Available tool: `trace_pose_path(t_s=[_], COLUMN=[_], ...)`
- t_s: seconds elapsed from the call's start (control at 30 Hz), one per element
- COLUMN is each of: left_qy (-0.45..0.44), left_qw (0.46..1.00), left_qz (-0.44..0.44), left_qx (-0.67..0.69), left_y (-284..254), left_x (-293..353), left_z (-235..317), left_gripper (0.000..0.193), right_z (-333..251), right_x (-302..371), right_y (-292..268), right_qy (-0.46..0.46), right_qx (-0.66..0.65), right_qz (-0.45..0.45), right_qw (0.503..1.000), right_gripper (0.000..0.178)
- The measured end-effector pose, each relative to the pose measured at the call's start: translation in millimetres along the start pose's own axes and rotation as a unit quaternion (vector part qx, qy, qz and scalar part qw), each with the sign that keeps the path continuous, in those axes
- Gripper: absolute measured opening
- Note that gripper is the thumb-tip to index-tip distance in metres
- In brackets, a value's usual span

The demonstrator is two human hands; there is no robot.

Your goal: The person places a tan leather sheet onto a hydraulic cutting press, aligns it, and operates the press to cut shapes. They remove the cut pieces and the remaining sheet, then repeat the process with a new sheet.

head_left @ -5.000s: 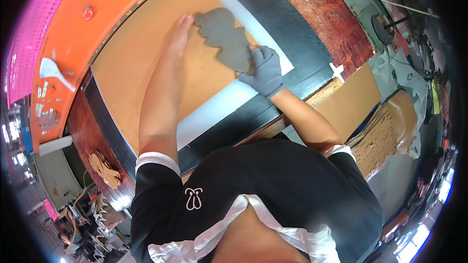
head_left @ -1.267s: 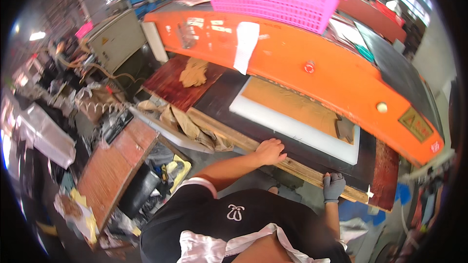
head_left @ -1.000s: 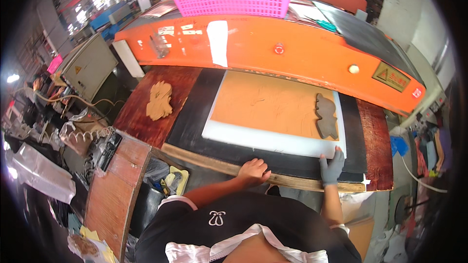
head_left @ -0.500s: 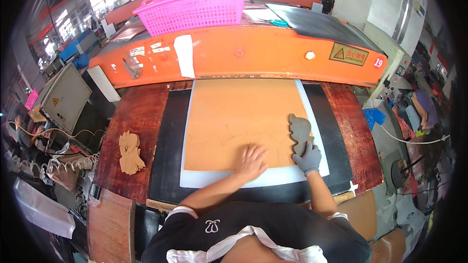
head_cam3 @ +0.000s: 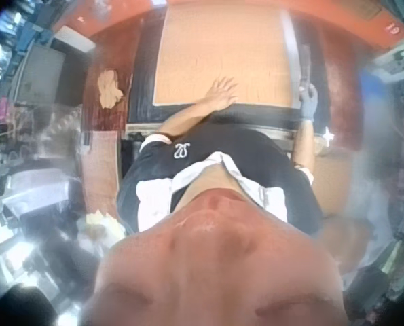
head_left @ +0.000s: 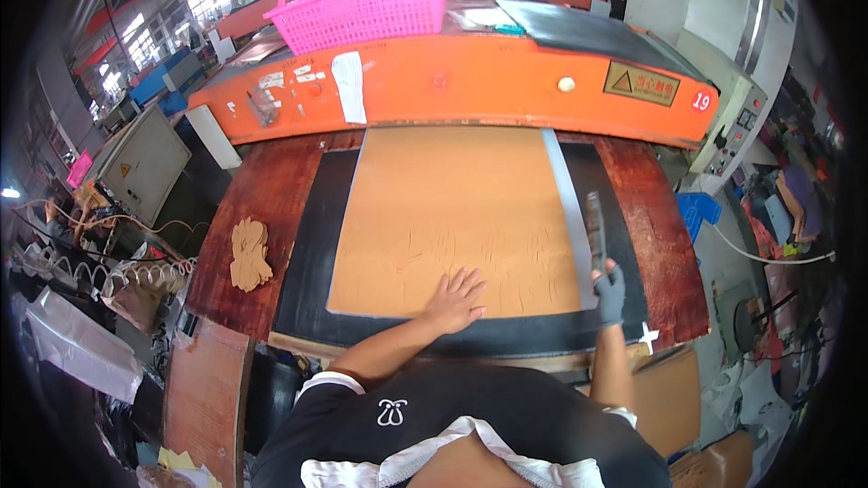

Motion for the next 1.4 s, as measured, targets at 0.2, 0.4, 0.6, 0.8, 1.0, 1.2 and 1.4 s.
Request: trace_pose_path(t_s=[0.2, 0.4, 0.6, 0.8, 1.0, 1.2, 1.4], left_qy=[0.002, 0.004, 0.031, 0.037, -0.131, -0.382, -0.382], left_qw=[1.0, 1.0, 0.999, 0.981, 0.926, 0.788, 0.706], left_qz=[-0.013, -0.004, 0.019, 0.1, 0.35, 0.252, 0.161], left_qx=[-0.001, 0.01, 0.018, 0.162, 0.05, 0.411, 0.575], left_y=[10, 5, -10, -38, -75, -14, -17], left_x=[4, -3, 11, 23, 132, 225, 212], left_z=[-1, -1, -15, -58, -207, -286, -282], left_gripper=[0.062, 0.06, 0.059, 0.054, 0.038, 0.037, 0.019], right_z=[11, -2, -52, -46, -23, 5, -5], right_x=[-22, 7, 49, 66, 23, 57, 79], right_y=[-76, -80, 37, 161, 85, -32, 23], right_qy=[-0.072, -0.117, -0.349, -0.334, -0.074, 0.116, 0.059], right_qx=[0.256, 0.569, 0.438, 0.447, 0.166, 0.031, 0.11], right_qz=[0.147, 0.197, 0.065, -0.084, 0.016, 0.19, 0.176], right_qw=[0.953, 0.79, 0.826, 0.826, 0.983, 0.974, 0.976], right_gripper=[0.06, 0.072, 0.055, 0.053, 0.043, 0.034, 0.029])
Point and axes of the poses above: each hand's wrist, its own x-axis away from the middle knuckle, its own y-axis out of the palm, z = x × y, the point moved 6 cm from there along -x, towards the middle knuckle, and after that the axes turned 4 degrees about y, right-handed, at the moved point
